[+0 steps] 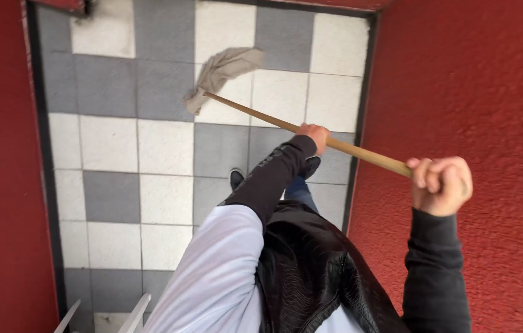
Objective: The person is mopping a checkered tiled floor on a balcony, moving around plants and a bicycle.
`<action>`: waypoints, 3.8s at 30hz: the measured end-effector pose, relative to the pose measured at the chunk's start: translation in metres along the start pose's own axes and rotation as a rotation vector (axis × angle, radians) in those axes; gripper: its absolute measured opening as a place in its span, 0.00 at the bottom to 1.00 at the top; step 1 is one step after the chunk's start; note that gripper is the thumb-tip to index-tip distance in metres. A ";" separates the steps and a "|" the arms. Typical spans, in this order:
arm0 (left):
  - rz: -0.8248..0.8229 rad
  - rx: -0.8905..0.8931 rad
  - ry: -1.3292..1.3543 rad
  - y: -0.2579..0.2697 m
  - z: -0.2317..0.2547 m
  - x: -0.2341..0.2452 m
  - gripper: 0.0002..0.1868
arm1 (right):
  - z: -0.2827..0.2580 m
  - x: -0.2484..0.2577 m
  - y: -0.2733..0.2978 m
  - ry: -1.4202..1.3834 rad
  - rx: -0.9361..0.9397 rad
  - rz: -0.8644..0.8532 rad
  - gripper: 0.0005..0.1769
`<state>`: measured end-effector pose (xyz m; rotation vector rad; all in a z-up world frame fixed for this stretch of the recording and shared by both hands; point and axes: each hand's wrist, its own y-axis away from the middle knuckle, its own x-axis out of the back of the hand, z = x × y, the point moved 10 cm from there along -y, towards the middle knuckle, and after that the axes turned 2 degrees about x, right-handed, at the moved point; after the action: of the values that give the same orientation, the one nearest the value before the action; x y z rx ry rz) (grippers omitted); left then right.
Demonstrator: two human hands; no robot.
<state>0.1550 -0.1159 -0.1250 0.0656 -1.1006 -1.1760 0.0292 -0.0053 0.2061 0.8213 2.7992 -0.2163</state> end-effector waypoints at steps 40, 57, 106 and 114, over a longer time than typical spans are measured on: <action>0.329 -0.153 0.084 -0.038 0.262 -0.168 0.14 | -0.123 0.186 0.235 0.379 0.505 0.347 0.15; -0.128 -0.577 -0.549 0.002 0.247 -0.194 0.08 | -0.075 0.141 0.298 0.327 0.492 0.616 0.18; -0.892 -1.070 -0.582 0.364 0.409 -0.402 0.25 | -0.190 0.168 0.671 0.525 0.441 1.296 0.20; -0.527 -0.652 -0.746 0.068 0.287 -0.302 0.14 | -0.026 0.231 0.433 0.068 0.345 1.058 0.16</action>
<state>0.0096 0.2806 -0.1364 -0.6738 -1.3130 -2.0847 0.0718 0.4794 0.1402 2.2339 2.0027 -0.4714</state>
